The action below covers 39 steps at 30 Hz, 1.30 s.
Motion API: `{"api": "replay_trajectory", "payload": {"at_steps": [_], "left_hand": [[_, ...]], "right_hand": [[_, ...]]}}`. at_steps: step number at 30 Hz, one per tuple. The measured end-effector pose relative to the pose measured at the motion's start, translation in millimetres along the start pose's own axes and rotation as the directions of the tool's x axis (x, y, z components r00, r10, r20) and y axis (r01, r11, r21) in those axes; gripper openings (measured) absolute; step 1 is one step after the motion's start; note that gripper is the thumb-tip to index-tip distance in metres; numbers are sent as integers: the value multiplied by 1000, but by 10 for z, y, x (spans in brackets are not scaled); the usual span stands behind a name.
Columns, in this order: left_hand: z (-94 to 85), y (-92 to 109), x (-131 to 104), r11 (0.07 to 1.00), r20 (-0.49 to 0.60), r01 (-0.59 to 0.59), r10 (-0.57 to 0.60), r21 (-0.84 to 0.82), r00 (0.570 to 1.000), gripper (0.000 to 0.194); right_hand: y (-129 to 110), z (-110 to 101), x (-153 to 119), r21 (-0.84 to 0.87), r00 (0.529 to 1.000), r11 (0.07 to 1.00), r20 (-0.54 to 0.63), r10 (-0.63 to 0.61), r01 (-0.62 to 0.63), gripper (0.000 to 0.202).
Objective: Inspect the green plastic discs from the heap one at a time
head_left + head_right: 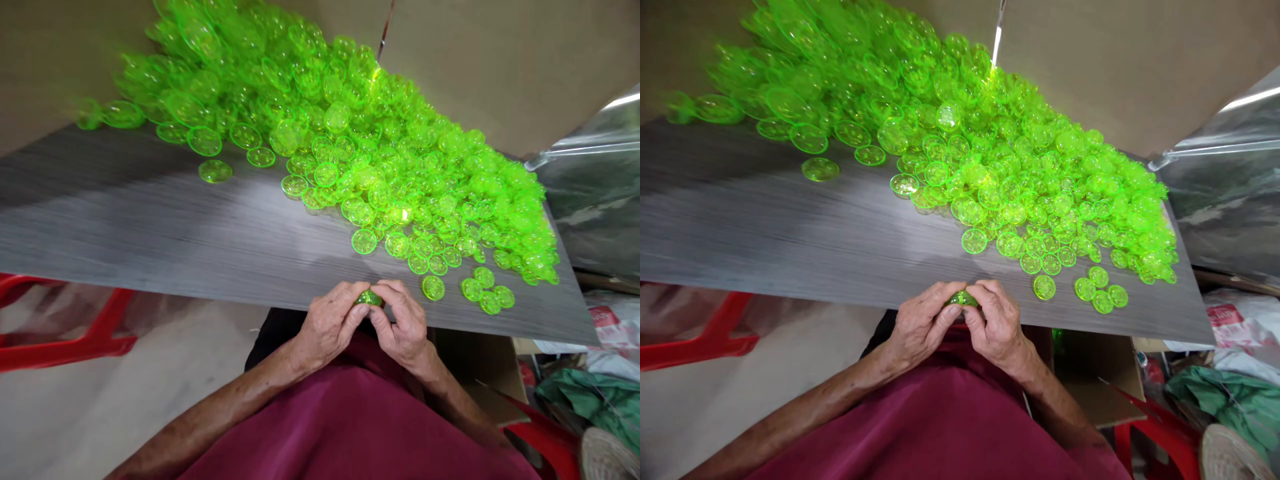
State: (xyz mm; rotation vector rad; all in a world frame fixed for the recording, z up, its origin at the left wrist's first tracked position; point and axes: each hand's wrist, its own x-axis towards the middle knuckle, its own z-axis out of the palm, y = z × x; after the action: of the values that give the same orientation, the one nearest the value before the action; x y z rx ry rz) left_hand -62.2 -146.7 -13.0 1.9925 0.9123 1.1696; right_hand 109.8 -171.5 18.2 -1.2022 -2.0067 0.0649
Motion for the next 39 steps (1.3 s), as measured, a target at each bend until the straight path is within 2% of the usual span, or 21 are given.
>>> {"api": "replay_trajectory", "payload": {"at_steps": [6,9,11,12,14,16,17,19,21,23,25,27,28,30,32,33,34,36,37,39], "left_hand": [[1,60,10,1000,-11,30,-30,-3,999,31],[-3,77,61,991,-2,115,-115,-76,993,30],[-17,87,123,952,48,238,-233,-191,971,30],[-28,93,161,902,100,333,-317,-275,943,31],[-56,112,246,712,241,543,-489,-445,838,39],[-88,137,329,481,355,678,-600,-557,717,48],[-101,151,365,397,382,706,-632,-587,674,51],[-112,173,419,307,408,728,-667,-612,624,53],[-101,183,441,266,436,740,-666,-618,605,50],[-75,180,430,245,467,747,-650,-619,600,48],[-50,167,390,254,480,751,-635,-609,605,52],[-42,146,329,340,457,737,-613,-584,645,60],[-44,134,293,417,417,710,-599,-567,684,63],[-55,107,220,616,281,587,-525,-526,803,60],[-62,79,156,788,140,389,-369,-478,919,47],[-60,66,131,841,84,290,-283,-457,955,39],[-54,55,112,874,45,205,-206,-440,978,32],[-36,44,87,903,-7,103,-117,-417,993,27],[-26,46,81,908,-24,87,-106,-410,994,26],[-9,65,72,896,-48,128,-163,-426,985,26]], "right_hand": [[-7,-32,26,84,999,996,15,41,-42,27],[5,4,13,139,994,984,3,109,-108,20],[23,13,5,199,981,961,20,191,-192,15],[35,4,5,232,973,945,38,229,-231,15],[65,-44,16,289,962,918,88,258,-273,24],[99,-116,39,305,970,923,138,199,-233,38],[114,-150,51,294,977,938,157,144,-185,44],[136,-194,69,243,985,968,171,21,-62,46],[148,-194,72,191,988,981,141,-68,41,41],[150,-164,58,155,988,984,107,-108,90,36],[146,-134,36,141,990,985,86,-112,99,32],[140,-123,13,132,994,989,71,-82,72,31],[138,-124,3,126,996,990,59,-66,58,31],[134,-133,-15,103,999,994,34,-36,33,30],[131,-139,-32,82,1000,996,12,-27,26,29],[128,-139,-40,78,1000,997,4,-24,24,29],[124,-137,-47,78,1000,997,0,-21,21,30],[111,-134,-57,79,1000,997,-3,-21,21,32],[102,-136,-59,76,1000,997,-2,-19,19,33],[81,-145,-57,83,1000,996,3,-12,12,33]]}}
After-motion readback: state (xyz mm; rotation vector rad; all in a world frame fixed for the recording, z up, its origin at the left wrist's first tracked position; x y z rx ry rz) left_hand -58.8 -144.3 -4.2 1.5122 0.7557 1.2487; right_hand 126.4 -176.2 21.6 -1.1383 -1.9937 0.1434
